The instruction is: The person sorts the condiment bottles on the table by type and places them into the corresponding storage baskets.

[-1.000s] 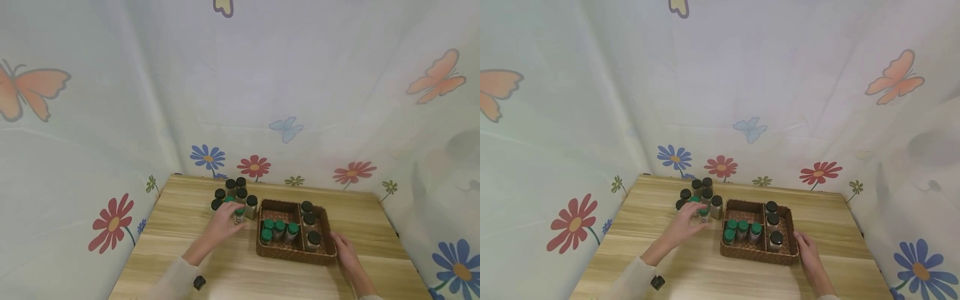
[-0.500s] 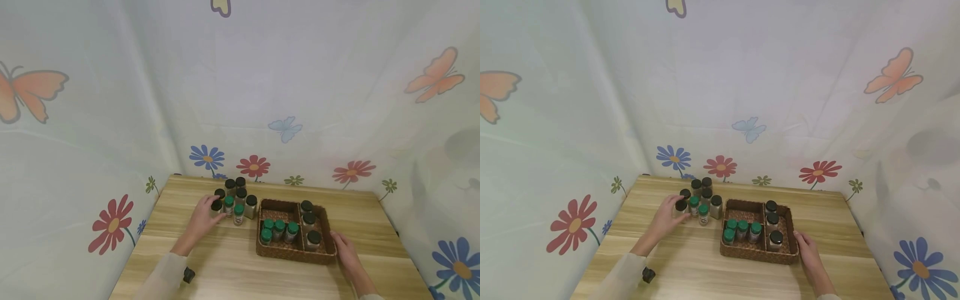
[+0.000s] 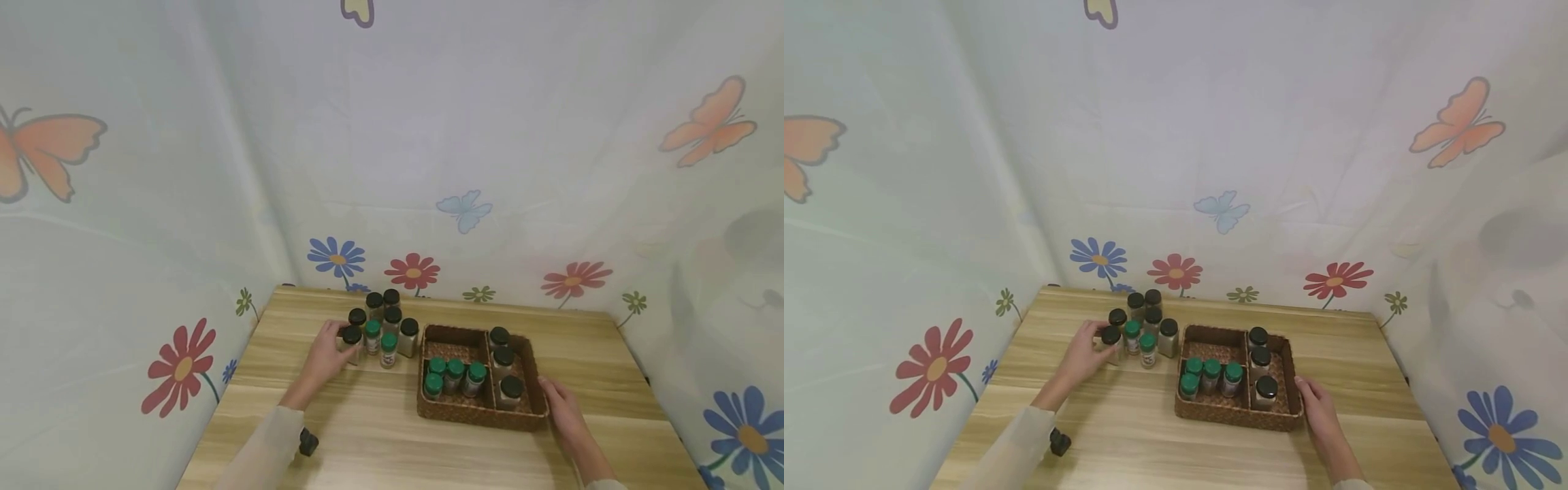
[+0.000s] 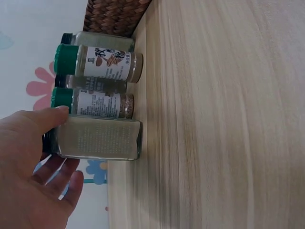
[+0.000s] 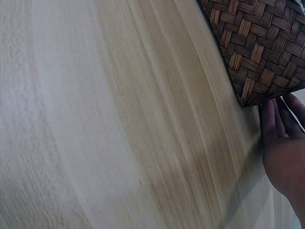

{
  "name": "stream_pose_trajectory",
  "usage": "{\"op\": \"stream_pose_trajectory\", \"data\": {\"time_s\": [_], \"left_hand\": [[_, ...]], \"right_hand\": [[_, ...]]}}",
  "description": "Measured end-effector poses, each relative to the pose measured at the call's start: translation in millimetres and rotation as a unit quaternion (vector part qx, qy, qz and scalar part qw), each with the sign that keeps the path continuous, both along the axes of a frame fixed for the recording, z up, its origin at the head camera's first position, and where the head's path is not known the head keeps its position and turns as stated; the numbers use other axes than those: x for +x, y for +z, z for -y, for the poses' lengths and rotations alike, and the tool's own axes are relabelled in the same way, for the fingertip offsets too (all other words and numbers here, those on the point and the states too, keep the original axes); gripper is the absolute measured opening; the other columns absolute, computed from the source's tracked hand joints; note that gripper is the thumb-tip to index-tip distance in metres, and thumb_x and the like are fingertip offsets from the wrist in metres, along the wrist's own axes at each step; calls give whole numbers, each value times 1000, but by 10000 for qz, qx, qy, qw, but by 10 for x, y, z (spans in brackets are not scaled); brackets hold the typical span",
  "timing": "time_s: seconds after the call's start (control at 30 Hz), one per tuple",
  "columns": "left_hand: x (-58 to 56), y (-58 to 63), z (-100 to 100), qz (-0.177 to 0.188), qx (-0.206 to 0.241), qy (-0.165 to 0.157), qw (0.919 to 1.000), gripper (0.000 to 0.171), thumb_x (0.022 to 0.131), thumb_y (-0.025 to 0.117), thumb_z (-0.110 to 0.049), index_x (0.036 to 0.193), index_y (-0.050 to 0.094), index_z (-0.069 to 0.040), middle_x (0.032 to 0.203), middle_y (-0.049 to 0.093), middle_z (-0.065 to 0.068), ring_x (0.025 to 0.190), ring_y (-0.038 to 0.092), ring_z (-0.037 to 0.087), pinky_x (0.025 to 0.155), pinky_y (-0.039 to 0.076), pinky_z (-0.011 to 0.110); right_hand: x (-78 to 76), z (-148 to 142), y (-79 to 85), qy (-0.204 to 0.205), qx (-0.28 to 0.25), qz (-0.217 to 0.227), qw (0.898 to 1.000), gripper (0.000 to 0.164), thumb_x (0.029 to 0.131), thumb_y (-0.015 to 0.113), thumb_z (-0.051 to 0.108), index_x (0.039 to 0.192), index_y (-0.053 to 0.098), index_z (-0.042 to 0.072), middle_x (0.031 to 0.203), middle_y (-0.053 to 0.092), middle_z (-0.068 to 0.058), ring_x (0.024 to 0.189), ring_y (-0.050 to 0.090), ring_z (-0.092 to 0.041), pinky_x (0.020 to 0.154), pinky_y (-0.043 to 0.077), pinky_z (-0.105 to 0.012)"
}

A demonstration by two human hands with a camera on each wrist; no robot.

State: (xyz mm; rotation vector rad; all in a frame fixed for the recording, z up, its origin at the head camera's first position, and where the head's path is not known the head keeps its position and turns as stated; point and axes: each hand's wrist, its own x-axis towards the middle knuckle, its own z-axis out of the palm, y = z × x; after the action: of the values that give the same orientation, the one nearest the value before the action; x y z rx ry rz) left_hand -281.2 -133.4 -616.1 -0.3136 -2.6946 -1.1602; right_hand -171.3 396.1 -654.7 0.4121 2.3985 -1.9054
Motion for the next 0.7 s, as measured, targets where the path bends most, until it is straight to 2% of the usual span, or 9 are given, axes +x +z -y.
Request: {"op": "stream_pose_trajectory", "data": {"time_s": [0.23, 0.4, 0.57, 0.7], "left_hand": [[15, -32, 7, 32, 72, -103, 9999, 59, 90, 88, -21, 136, 59, 1, 129, 60, 14, 117, 63, 32, 104, 53, 50], [28, -47, 50, 280, 229, -254, 9990, 62, 89, 89, -21, 139, 58, -1, 132, 61, 14, 122, 62, 32, 106, 51, 51], [39, -37, 113, 339, -87, -431, 9985, 61, 88, 90, -18, 139, 61, -2, 131, 61, 11, 120, 64, 32, 103, 54, 50], [58, -20, 137, 369, -224, -437, 9981, 57, 86, 91, -18, 135, 65, -1, 126, 62, 10, 117, 65, 31, 101, 55, 49]], "right_hand": [[12, -8, 26, 43, -86, 115, 9999, 82, 112, 44, 56, 160, 32, -10, 165, 31, -33, 157, 22, -45, 128, 15, -58], [19, 1, 31, -8, -67, 112, 9999, 81, 112, 45, 55, 160, 33, -9, 165, 32, -32, 157, 24, -43, 128, 17, -56], [15, 9, 22, -54, -29, 49, 10000, 79, 112, 45, 53, 160, 34, -9, 165, 34, -31, 156, 27, -41, 128, 19, -54], [12, 16, 9, -63, -109, 50, 9999, 78, 113, 44, 52, 160, 34, -8, 165, 34, -30, 155, 29, -39, 127, 21, -52]]}}
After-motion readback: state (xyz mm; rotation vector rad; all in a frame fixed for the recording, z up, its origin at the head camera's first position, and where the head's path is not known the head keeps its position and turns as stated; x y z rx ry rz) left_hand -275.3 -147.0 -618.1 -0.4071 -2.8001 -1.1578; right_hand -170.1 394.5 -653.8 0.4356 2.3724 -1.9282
